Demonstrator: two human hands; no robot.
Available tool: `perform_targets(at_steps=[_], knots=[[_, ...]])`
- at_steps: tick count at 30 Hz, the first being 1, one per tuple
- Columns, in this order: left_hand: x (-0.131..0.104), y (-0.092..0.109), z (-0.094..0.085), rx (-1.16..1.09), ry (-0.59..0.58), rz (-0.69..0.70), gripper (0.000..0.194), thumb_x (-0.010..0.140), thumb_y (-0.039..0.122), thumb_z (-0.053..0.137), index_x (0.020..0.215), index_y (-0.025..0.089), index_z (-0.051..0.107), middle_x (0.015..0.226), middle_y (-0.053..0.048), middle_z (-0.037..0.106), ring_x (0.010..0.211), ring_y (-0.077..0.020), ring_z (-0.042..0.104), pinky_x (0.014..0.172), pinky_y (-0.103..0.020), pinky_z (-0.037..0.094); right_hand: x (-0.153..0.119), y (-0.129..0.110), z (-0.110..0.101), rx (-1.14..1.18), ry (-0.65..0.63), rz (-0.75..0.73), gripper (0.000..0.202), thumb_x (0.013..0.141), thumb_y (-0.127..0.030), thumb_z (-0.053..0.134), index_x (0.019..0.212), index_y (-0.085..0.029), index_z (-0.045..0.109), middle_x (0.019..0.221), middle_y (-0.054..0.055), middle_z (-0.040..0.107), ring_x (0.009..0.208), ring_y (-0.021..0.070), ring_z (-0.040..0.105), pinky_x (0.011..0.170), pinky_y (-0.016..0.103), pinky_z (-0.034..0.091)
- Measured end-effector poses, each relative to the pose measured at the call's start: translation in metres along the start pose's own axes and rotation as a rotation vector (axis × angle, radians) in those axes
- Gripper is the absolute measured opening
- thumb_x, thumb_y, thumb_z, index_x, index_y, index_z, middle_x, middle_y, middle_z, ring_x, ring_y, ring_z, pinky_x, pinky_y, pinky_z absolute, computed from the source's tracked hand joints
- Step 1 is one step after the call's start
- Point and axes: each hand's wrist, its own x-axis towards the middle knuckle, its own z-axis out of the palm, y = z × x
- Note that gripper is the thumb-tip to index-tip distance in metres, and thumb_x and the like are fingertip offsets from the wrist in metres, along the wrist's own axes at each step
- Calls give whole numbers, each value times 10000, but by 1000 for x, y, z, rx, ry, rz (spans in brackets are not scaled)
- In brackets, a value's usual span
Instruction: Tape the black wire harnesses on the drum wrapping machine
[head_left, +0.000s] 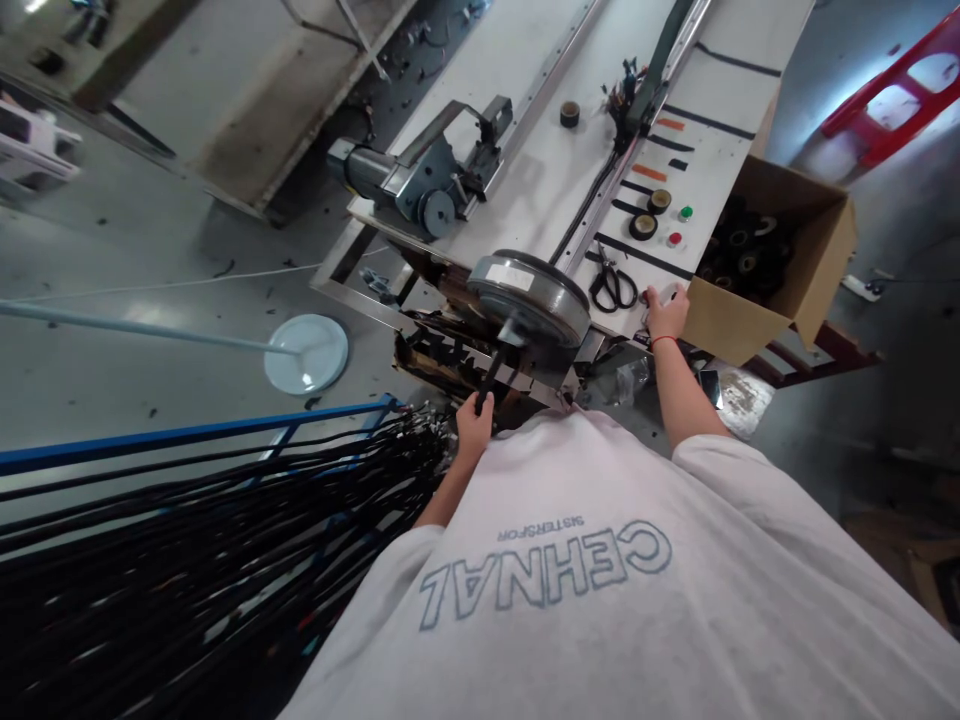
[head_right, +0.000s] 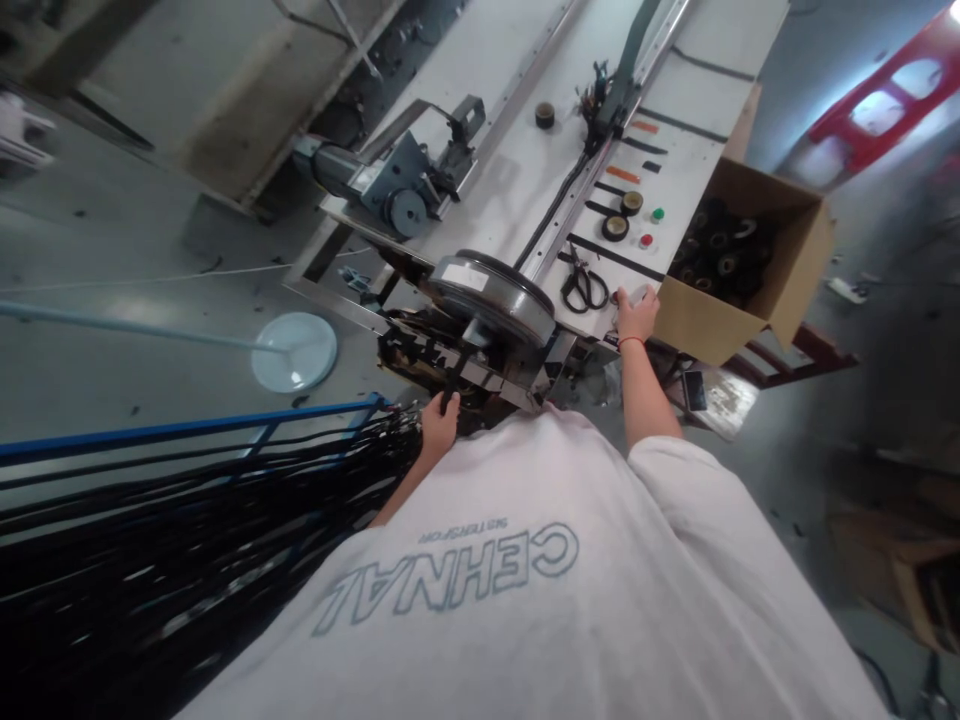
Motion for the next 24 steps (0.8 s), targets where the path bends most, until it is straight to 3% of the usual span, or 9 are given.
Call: perform_targets(at_steps=[6,11,13,15,17,19,21,24], knots=[[15,20,12,14,-23,67,324,857,467,509,650,220,474,568,31,446,576,-141,449,571,-256,374,-3,-4,-1,14,-17,27,706,912,-542,522,1472,-132,396,1437,234,455,1297,295,500,1063,450,433],[30,30,19,-11,-61,98,328,849,501,547,695,213,522,643,-1,570,686,-175,568,703,-284,475,-9,-11,-10,19,-54,54,702,910,-515,537,1478,-132,382,1437,241,449,1295,297,497,1041,462,444],[35,34,20,-72,-106,98,343,856,534,559,771,201,568,690,-14,617,724,-181,606,759,-300,508,-10,-20,-17,-41,-28,45,695,904,-468,563,1482,-125,384,1490,255,393,1342,306,448,1090,475,392],[40,37,22,-158,-143,77,395,888,577,523,851,191,601,724,-27,642,746,-181,634,785,-311,533,-10,-35,-24,-91,45,-37,669,899,-396,584,1479,-121,395,1559,254,307,1417,317,351,1148,483,311],[47,39,24,-252,-161,46,457,925,610,457,912,183,620,744,-45,660,748,-183,657,778,-324,555,-9,-59,-28,-53,58,-200,602,922,-362,553,1458,-123,421,1554,235,336,1435,303,328,1159,465,297],[56,41,27,-331,-168,-3,488,945,619,419,943,176,625,741,-58,676,719,-186,673,754,-338,572,-9,-93,-29,71,-101,-362,505,970,-408,482,1392,-130,487,1402,209,519,1330,273,470,1094,429,387],[65,41,30,-379,-189,-60,485,953,609,414,949,171,624,715,-60,685,682,-185,682,743,-349,583,-13,-134,-23,192,-387,-472,470,998,-498,424,1259,-138,579,1144,157,659,1108,240,621,983,388,476],[77,42,35,-403,-251,-120,495,964,602,387,895,172,622,650,-47,679,623,-175,680,719,-349,590,-26,-203,-6,241,-761,-537,571,990,-621,388,1055,-117,646,878,106,680,851,208,664,869,372,521]])
